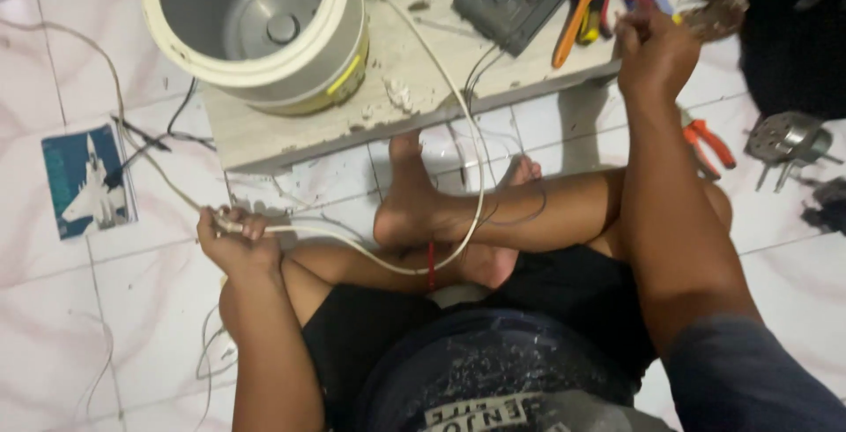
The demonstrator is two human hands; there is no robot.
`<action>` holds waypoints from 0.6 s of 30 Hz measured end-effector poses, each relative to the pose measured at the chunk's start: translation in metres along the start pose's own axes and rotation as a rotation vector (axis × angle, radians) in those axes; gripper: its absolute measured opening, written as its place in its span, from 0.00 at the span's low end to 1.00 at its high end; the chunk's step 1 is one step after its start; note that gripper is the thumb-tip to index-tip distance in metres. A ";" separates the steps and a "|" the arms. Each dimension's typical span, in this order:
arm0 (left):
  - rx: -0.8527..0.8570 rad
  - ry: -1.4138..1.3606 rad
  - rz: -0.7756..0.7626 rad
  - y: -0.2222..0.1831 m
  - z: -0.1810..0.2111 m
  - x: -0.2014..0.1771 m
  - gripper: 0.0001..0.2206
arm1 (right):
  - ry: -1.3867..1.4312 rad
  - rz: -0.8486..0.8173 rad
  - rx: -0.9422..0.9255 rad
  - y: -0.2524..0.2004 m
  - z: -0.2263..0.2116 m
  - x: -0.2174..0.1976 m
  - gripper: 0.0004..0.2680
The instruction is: The person opens the lid of a small rice cooker, wipes its inner pot and lid with a tissue, then handles the power cord and plug, testing the cord with multimeter probes. They plug the cooker into a power strip and press its switch, and the cooker's indicator light turns on.
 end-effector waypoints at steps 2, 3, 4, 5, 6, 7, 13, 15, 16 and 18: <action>-0.009 -0.022 0.020 0.002 -0.002 0.002 0.09 | -0.079 0.060 -0.196 0.003 -0.025 -0.012 0.03; -0.006 -0.022 0.031 0.002 -0.002 0.001 0.09 | -0.077 0.049 -0.197 -0.001 -0.031 -0.018 0.03; -0.006 -0.017 0.013 0.002 -0.002 0.000 0.08 | -0.040 0.100 -0.226 -0.004 -0.039 -0.025 0.03; -0.006 -0.012 -0.005 0.002 0.000 -0.001 0.08 | -0.001 0.150 -0.256 -0.007 -0.047 -0.032 0.03; 0.001 -0.015 0.010 0.004 0.000 -0.003 0.08 | 0.006 0.136 -0.260 -0.020 -0.050 -0.030 0.03; -0.023 -0.037 0.009 0.006 -0.001 -0.005 0.09 | 0.148 -0.053 -0.247 -0.033 -0.053 -0.022 0.01; -0.070 0.044 -0.003 0.018 -0.003 -0.013 0.14 | 0.073 -1.007 -0.002 -0.101 -0.110 0.031 0.05; -0.069 0.049 -0.005 0.015 -0.003 -0.008 0.14 | -0.121 -1.182 -0.054 -0.112 -0.133 0.048 0.07; -0.067 0.057 0.007 0.013 -0.003 -0.006 0.14 | -0.180 -1.249 -0.106 -0.115 -0.149 0.052 0.07; -0.062 0.056 0.025 0.011 -0.003 -0.003 0.14 | -0.244 -1.319 -0.168 -0.125 -0.163 0.071 0.07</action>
Point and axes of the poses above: each hand's wrist, its own y-axis towards the middle knuckle, its own x-axis out of the palm, z = x × y, the point moved 4 cm from there along y, towards the middle knuckle, and after that the axes turned 1 degree about -x, right-handed, at the moved point
